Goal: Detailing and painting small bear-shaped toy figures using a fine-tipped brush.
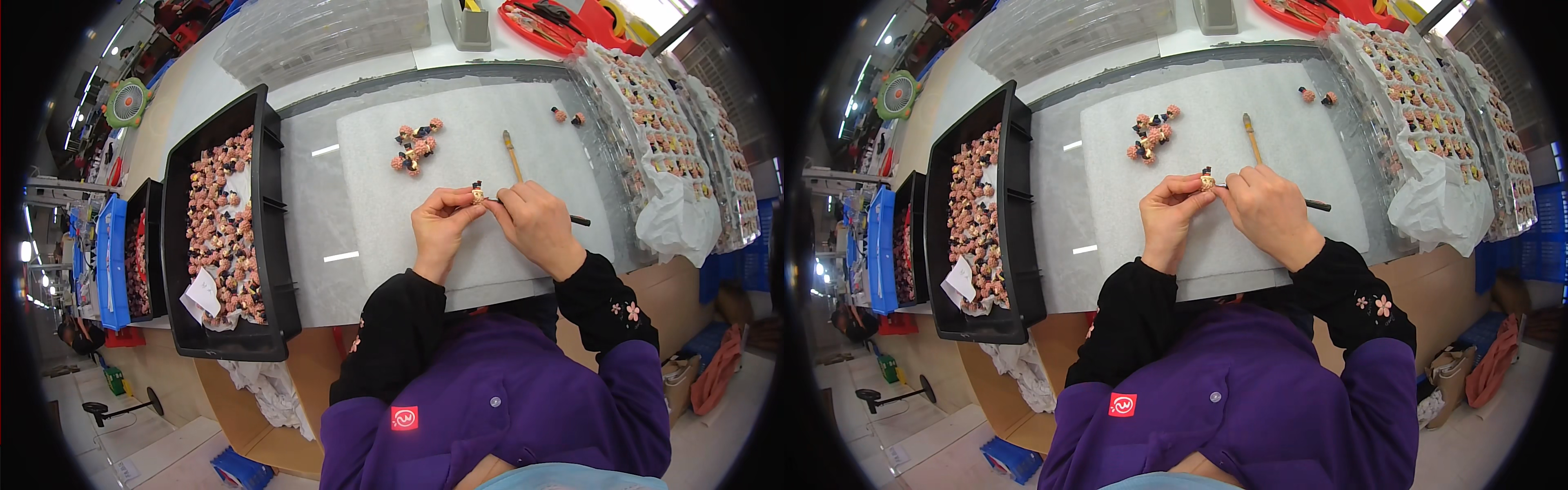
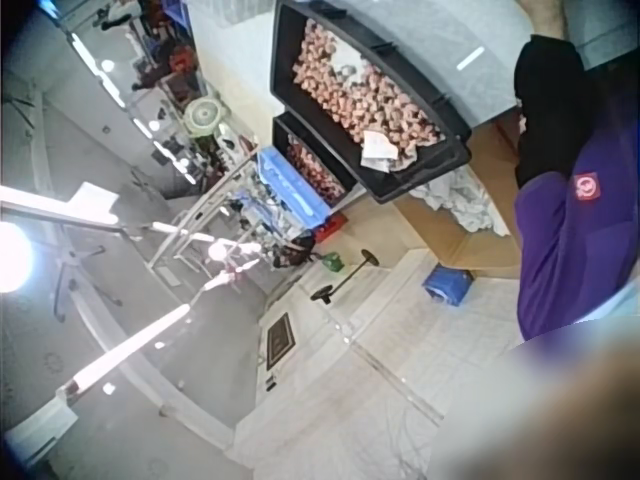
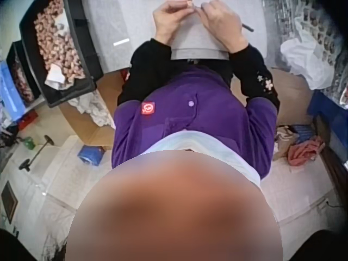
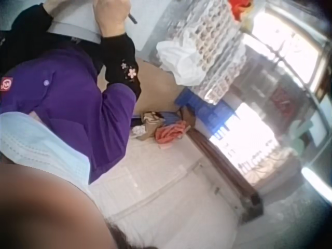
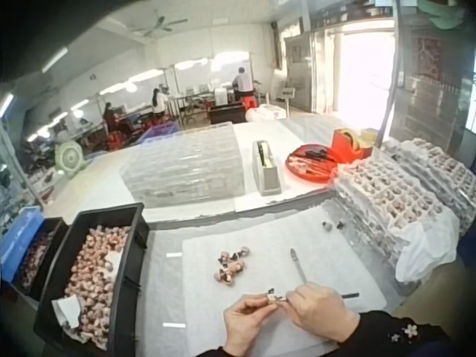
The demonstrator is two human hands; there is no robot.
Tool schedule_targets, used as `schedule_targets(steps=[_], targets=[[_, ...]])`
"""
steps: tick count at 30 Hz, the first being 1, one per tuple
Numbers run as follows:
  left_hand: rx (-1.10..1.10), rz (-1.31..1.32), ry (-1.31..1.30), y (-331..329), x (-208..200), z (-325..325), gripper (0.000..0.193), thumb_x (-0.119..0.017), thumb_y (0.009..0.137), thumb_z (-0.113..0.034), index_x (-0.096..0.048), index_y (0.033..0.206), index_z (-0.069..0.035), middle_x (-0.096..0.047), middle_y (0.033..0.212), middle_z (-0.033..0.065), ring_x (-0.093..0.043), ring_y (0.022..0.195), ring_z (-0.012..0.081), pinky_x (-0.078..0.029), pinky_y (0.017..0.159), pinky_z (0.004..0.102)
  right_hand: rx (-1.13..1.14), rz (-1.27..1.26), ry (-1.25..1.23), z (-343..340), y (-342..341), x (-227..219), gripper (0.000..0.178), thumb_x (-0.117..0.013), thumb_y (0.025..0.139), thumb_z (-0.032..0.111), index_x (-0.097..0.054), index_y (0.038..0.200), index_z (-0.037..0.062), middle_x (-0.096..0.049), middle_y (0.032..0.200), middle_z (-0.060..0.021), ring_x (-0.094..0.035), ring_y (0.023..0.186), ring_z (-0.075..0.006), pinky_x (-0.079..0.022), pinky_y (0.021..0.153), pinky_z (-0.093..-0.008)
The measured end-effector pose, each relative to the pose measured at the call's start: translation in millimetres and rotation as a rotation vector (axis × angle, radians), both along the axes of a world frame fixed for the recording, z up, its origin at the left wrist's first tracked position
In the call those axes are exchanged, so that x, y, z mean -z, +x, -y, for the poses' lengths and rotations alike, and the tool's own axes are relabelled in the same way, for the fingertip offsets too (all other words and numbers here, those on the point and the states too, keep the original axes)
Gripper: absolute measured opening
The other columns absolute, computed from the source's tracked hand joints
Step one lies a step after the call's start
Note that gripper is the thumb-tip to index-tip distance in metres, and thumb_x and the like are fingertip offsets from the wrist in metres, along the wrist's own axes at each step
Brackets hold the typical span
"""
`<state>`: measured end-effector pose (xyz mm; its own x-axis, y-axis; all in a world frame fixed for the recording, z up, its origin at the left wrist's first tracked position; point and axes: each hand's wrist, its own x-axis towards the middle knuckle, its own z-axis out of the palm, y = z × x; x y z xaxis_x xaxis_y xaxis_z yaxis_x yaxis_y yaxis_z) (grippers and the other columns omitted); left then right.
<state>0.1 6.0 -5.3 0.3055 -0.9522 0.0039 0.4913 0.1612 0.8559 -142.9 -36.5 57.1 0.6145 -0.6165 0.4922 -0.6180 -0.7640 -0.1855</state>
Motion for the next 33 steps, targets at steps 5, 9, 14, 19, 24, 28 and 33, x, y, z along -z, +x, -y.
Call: schedule_targets(steps=[5,9,14,19,24,28,33], targets=[[-0.012,0.005,-0.007,-1.1,-1.7,-0.7,0.017,-0.065,0.071,0.014,-0.063,0.085,0.002,-0.063,0.092,0.0104,-0.062,0.084,0.0153,-0.053,0.076,0.0274,-0.018,-0.009,0.016,1.1,-0.8,0.1,0.013,-0.068,0.075,0.015,-0.058,0.072,0.0058,-0.052,0.062,-0.0044,-0.053,0.059,-0.0214,-0.043,0.05,-0.0325],[-0.013,0.018,-0.016,-1.0,-1.5,-1.1,0.017,-0.066,0.071,0.013,-0.063,0.084,0.002,-0.063,0.092,0.0101,-0.062,0.085,0.0149,-0.053,0.076,0.0271,-0.03,-0.049,0.005,2.3,-1.2,-3.3,0.017,-0.067,0.075,0.017,-0.056,0.066,0.0068,-0.053,0.062,-0.0043,-0.055,0.061,-0.0192,-0.046,0.051,-0.0304],[0.005,-0.003,0.02,0.1,-4.7,-1.2,0.018,-0.066,0.071,0.013,-0.063,0.085,0.002,-0.063,0.092,0.0098,-0.062,0.084,0.0151,-0.053,0.076,0.0271,-0.05,-0.019,-0.009,2.6,-1.8,-3.4,0.017,-0.066,0.075,0.016,-0.056,0.066,0.0066,-0.052,0.062,-0.0039,-0.055,0.06,-0.0192,-0.045,0.05,-0.0305],[0.014,-0.028,0.041,0.5,-5.2,-1.0,0.018,-0.066,0.072,0.013,-0.063,0.086,0.002,-0.063,0.092,0.0099,-0.062,0.085,0.0156,-0.053,0.077,0.0274,-0.029,0.003,-0.013,2.0,-0.9,-1.5,0.017,-0.067,0.075,0.017,-0.056,0.066,0.0068,-0.052,0.062,-0.0038,-0.055,0.059,-0.0191,-0.045,0.05,-0.0305],[0.008,-0.009,0.019,0.8,-2.4,-0.6,0.018,-0.066,0.071,0.013,-0.063,0.086,0.002,-0.063,0.092,0.01,-0.062,0.085,0.0158,-0.053,0.077,0.0277,-0.027,-0.009,-0.006,2.4,-0.4,-1.8,0.017,-0.067,0.075,0.017,-0.056,0.067,0.007,-0.052,0.063,-0.0038,-0.055,0.06,-0.019,-0.045,0.05,-0.0305],[0.011,-0.003,0.022,0.2,-2.5,-0.7,0.019,-0.066,0.071,0.013,-0.063,0.086,0.002,-0.063,0.092,0.0099,-0.062,0.085,0.0155,-0.053,0.077,0.0277,-0.046,-0.033,-0.017,4.0,-2.1,-1.6,0.016,-0.067,0.075,0.017,-0.056,0.067,0.007,-0.052,0.063,-0.0036,-0.055,0.06,-0.0189,-0.045,0.051,-0.0303],[0.018,-0.011,0.027,0.5,-2.7,-1.3,0.018,-0.066,0.071,0.013,-0.064,0.086,0.002,-0.064,0.091,0.01,-0.062,0.084,0.0155,-0.053,0.077,0.0271,-0.08,-0.011,-0.024,5.0,-2.2,-2.4,0.015,-0.067,0.074,0.016,-0.057,0.068,0.0069,-0.053,0.063,-0.0035,-0.054,0.06,-0.019,-0.045,0.051,-0.0304]])
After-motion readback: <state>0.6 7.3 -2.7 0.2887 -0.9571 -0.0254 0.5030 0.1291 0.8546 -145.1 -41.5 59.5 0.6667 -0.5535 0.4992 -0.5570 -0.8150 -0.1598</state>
